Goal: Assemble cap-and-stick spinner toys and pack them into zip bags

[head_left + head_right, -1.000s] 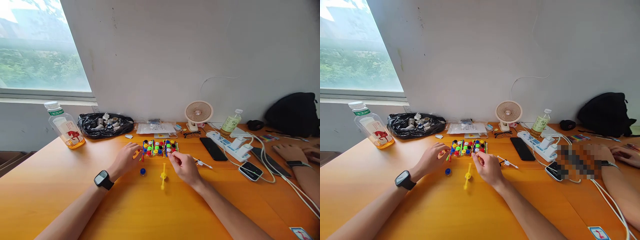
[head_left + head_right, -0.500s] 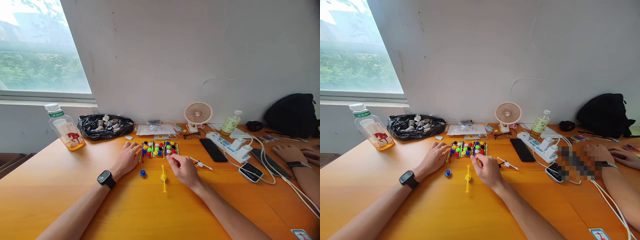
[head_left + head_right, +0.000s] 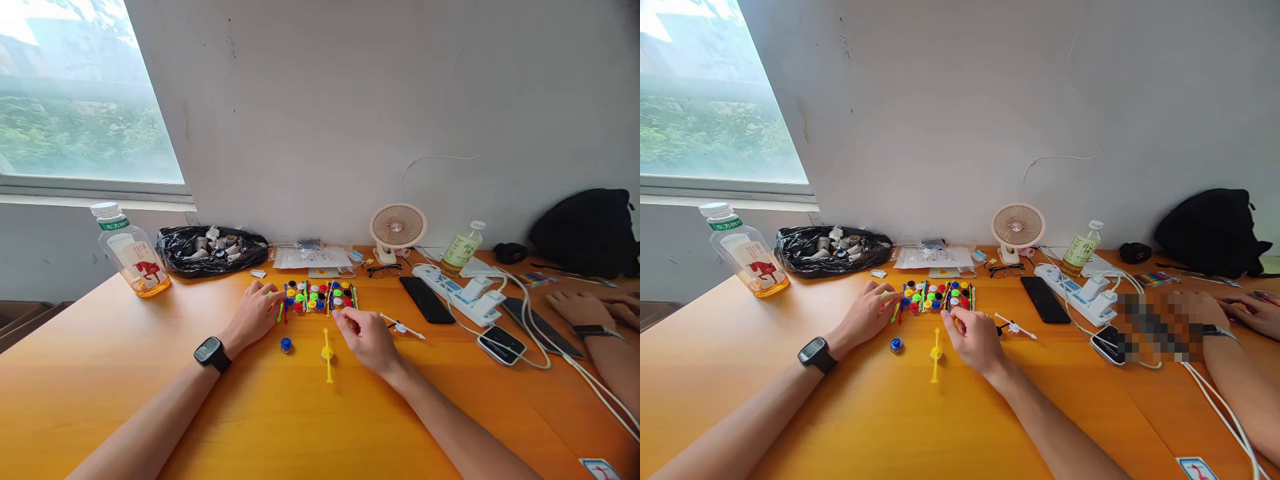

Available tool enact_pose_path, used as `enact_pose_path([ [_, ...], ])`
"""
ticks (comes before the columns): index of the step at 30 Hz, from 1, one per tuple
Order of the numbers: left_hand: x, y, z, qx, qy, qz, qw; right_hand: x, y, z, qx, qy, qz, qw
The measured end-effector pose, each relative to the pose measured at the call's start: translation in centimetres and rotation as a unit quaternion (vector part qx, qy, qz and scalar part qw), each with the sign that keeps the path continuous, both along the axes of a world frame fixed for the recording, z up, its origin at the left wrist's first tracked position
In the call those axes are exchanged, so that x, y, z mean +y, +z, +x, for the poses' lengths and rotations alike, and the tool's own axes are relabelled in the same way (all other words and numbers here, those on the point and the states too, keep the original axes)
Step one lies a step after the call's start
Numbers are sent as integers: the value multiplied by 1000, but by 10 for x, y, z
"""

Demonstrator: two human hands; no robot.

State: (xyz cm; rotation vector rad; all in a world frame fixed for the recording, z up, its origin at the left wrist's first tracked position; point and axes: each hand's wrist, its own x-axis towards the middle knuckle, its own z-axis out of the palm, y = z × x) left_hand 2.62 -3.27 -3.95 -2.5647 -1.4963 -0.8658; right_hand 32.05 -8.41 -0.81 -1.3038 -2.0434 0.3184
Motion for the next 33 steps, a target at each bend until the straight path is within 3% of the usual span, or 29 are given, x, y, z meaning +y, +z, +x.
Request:
enact_pose_path([
  [11, -1, 4, -5, 8, 23, -6, 1000, -1, 2, 1, 4, -1, -1, 1000],
  [26, 0, 0, -2, 31, 105, 16, 994, 0, 0, 0, 0, -5, -2, 1000],
  [33, -2, -1, 3, 1, 91, 3, 996, 0, 0, 0, -6, -3, -14, 1000],
])
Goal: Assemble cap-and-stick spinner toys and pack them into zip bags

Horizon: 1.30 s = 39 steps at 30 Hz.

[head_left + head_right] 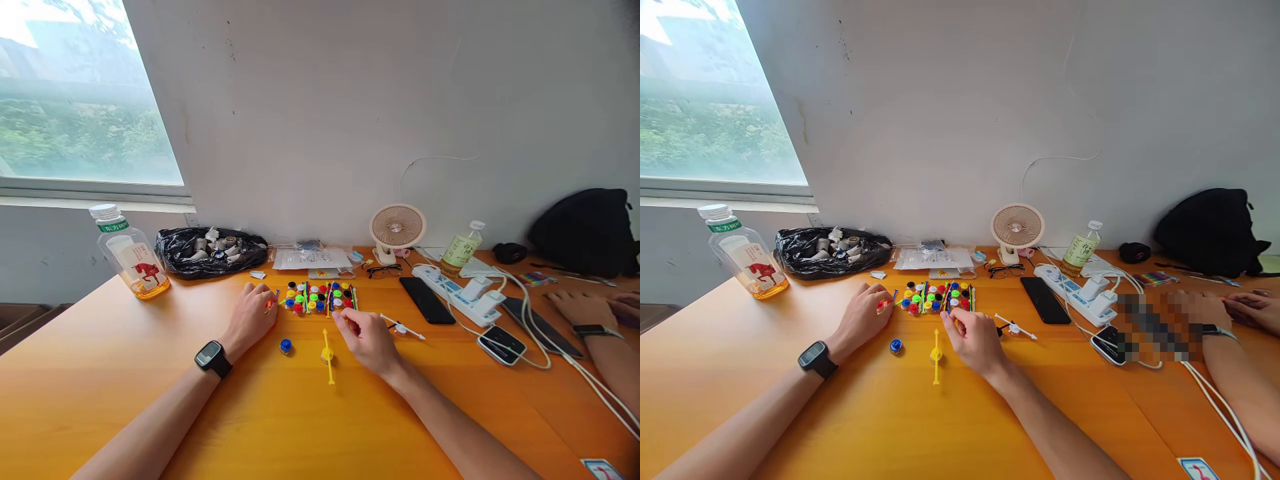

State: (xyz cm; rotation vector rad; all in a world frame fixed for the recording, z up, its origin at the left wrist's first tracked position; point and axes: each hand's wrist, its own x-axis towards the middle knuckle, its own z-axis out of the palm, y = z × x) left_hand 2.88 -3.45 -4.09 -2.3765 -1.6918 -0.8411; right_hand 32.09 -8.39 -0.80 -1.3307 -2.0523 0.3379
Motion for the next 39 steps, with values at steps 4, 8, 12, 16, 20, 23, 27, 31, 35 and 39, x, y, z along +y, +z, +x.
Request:
enact_pose_path([
  [4, -2, 2, 1, -26, 4, 9, 1000, -1, 1, 1, -2, 3, -4, 1000],
  [8, -7, 6, 1, -44, 24, 21, 999, -2, 3, 0, 4, 27, -11, 1000],
  [12, -14, 11, 4, -90, -1, 34, 995, -4, 5, 0, 15, 108, 16, 994],
  [16, -19, 14, 13, -120, -36, 49, 991, -8, 6, 0, 10, 189, 27, 982],
  [20, -24, 16, 19, -138, -99, 41, 985, -12, 8, -1, -7, 228, 1, 974],
  [23, -28, 16, 23, -142, -132, 29, 981, -15, 10, -2, -35, 245, -16, 969],
  [27, -33, 16, 28, -142, -173, 12, 975, -16, 11, -2, -72, 252, -47, 964],
  [31, -39, 19, 32, -120, -209, -21, 970, -12, 10, 1, -111, 227, -56, 966],
  [35, -43, 20, 34, -129, -224, -50, 965, -4, 13, 11, -140, 191, -64, 969],
  [39, -43, 18, 31, -138, -198, -63, 968, 5, 21, 30, -180, 138, -73, 971],
])
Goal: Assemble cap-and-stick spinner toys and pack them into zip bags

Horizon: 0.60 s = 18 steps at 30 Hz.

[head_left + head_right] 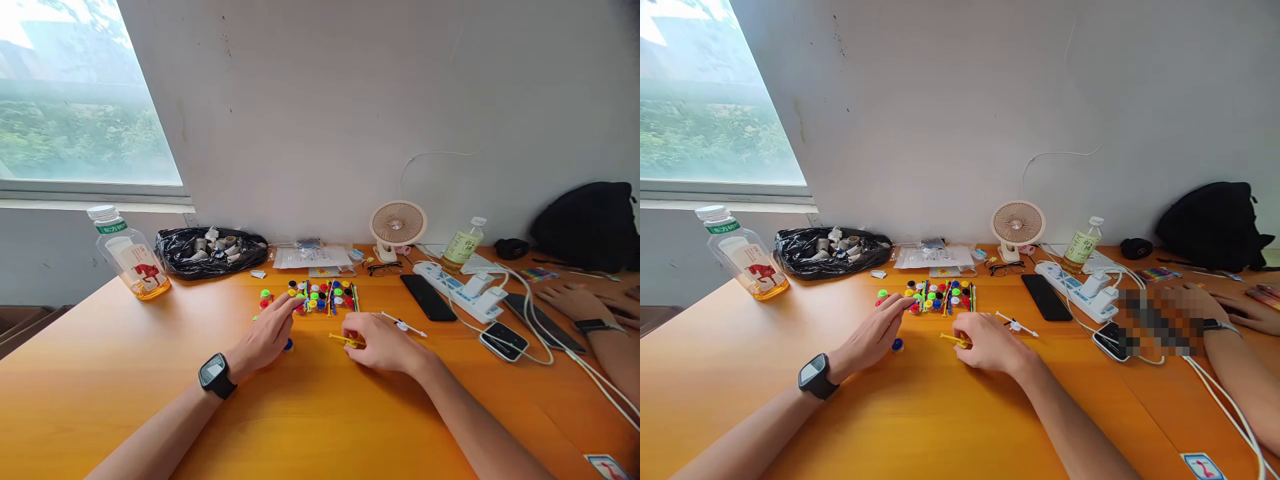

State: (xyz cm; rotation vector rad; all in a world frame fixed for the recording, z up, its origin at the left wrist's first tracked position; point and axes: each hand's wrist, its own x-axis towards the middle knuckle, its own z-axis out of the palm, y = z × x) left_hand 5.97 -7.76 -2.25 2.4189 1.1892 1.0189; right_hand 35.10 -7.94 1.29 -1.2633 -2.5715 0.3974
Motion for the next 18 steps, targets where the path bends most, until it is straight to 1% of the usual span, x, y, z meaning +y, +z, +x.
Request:
enact_pose_path([
  [3, -1, 5, -3, 34, 8, -26, 999, 7, 4, 14, -25, -42, -1, 999],
  [6, -5, 13, -5, 115, 0, -47, 992, 12, 8, 24, -42, -73, 6, 996],
  [9, -9, 19, -6, 195, -4, -43, 980, 14, 11, 28, -63, -91, 17, 994],
  [11, -10, 20, -6, 224, -4, -42, 974, 14, 14, 28, -73, -97, 23, 992],
  [15, -12, 18, -1, 230, -19, -43, 972, 11, 19, 25, -63, -89, 39, 993],
  [17, -14, 15, 5, 218, -29, -40, 975, 9, 20, 18, -23, -81, 43, 996],
  [18, -16, 13, 10, 208, -38, -38, 977, 6, 20, 14, 7, -74, 33, 997],
])
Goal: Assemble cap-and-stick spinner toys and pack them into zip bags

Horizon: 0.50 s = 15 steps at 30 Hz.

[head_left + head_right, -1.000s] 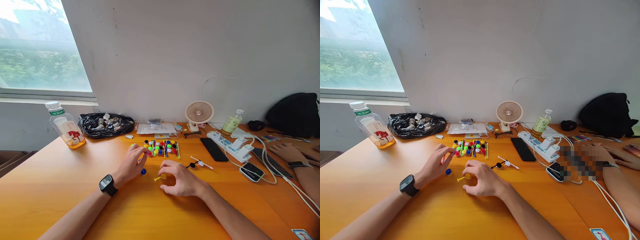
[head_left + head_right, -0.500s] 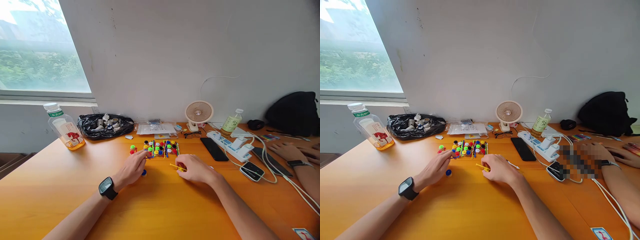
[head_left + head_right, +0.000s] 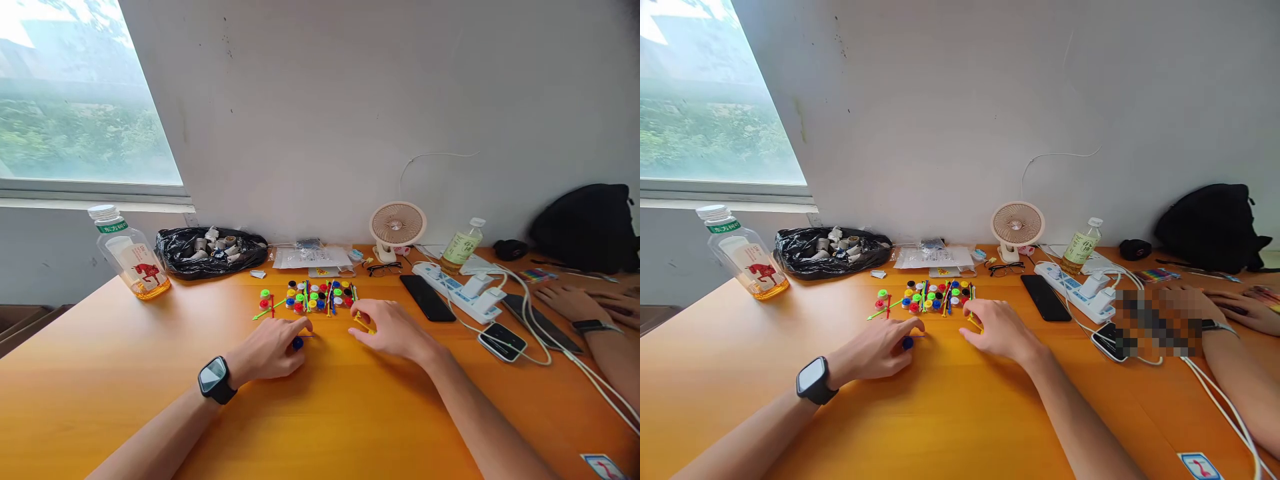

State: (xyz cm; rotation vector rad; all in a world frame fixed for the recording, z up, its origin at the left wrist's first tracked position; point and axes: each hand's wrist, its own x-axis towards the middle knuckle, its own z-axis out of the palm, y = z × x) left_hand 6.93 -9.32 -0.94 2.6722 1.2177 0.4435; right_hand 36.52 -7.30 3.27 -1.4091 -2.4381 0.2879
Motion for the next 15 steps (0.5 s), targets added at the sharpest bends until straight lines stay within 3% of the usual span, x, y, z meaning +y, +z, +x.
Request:
enact_pose_path([
  [6, -6, -15, 26, -63, -63, 8, 996, -12, -21, -31, 136, 61, -159, 976],
  [10, -5, -22, 29, -71, -59, 8, 996, -8, -37, -39, 196, 52, -171, 964],
  [15, -3, -21, 27, -105, -43, 0, 994, -3, -40, -38, 249, 63, -160, 953],
])
